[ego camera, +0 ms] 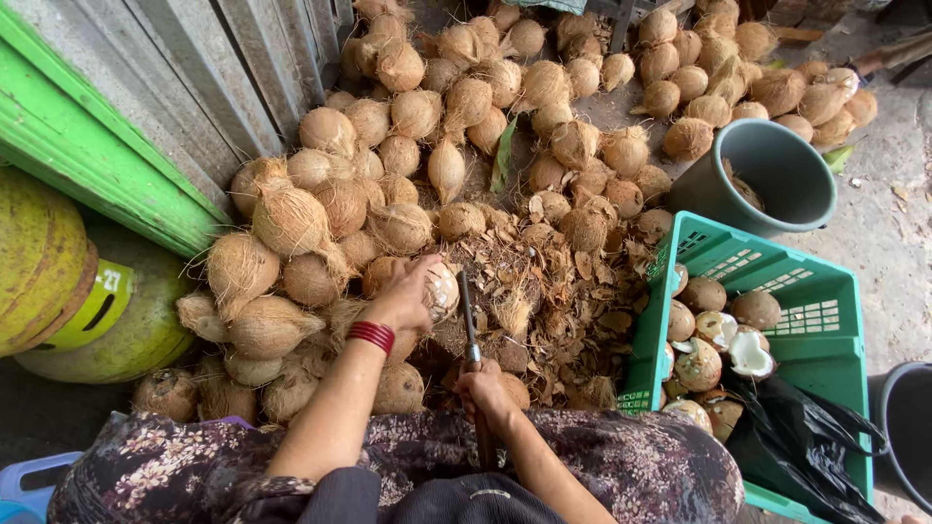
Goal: The person uses a long metal tool to peel the husk off a coconut, rotating it to remove the fibrous outer layer. The peeled coconut is placed into a green crate while the husk falls to the ground.
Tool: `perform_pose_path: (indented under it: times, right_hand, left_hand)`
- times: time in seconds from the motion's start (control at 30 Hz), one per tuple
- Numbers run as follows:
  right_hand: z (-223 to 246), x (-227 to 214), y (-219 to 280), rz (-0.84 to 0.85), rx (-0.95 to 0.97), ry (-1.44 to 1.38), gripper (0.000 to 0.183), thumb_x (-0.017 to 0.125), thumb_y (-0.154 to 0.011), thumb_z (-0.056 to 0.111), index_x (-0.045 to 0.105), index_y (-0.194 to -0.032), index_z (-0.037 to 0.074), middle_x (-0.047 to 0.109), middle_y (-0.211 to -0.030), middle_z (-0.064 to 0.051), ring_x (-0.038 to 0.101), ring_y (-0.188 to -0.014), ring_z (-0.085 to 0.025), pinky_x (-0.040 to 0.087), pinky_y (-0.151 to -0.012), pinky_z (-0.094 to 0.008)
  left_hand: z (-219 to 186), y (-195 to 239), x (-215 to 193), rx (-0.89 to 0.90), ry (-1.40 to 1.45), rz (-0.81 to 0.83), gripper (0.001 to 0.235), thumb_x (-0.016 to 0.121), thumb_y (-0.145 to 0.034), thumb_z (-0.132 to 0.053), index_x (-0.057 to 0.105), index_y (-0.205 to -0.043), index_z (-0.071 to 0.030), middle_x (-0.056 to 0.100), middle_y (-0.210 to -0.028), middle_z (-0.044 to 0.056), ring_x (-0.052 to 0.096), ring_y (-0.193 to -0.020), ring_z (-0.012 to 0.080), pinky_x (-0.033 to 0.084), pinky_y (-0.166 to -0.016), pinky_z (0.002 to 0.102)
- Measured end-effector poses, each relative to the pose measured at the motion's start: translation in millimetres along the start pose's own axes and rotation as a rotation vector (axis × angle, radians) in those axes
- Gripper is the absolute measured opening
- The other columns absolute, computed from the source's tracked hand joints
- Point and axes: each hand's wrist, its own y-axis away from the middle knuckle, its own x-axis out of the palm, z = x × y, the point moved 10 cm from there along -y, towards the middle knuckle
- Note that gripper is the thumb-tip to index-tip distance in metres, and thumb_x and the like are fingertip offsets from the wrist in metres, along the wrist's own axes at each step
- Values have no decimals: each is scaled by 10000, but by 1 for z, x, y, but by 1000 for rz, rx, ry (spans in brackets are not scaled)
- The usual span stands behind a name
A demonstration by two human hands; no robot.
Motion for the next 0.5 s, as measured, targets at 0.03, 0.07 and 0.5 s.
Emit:
perform_pose_path:
  times: [0.03, 0.07, 0.5]
  right_hand:
    - [5, 10, 7, 73, -49, -113, 115, 635, -841, 16, 529, -878, 42, 557, -605, -32, 449, -419, -134, 386, -356, -276]
    - [-2, 4, 12, 5, 9, -21, 132, 646, -850, 41, 522, -880, 74, 558, -619, -26, 466, -450, -133, 384, -381, -265]
    - [38, -5, -8, -35, -246, -24, 170, 613, -851, -19, 489, -847, 97, 515, -653, -41, 443, -512, -167, 408, -444, -314]
  left_hand:
    - [1, 6, 11, -61, -51, 28, 1367, 1042, -488, -235, 185, -1554, -259, 286, -1529, 184, 300, -1409, 371, 288, -1190, 571]
    - [-6, 11, 5, -42, -21, -121, 1372, 1042, -460, -270, 201, -1543, -223, 319, -1513, 181, 335, -1399, 363, 300, -1186, 572]
    - [-7, -21, 0, 209, -134, -131, 1320, 1043, -378, -222, 274, -1446, -124, 377, -1482, 174, 351, -1392, 359, 297, -1203, 523]
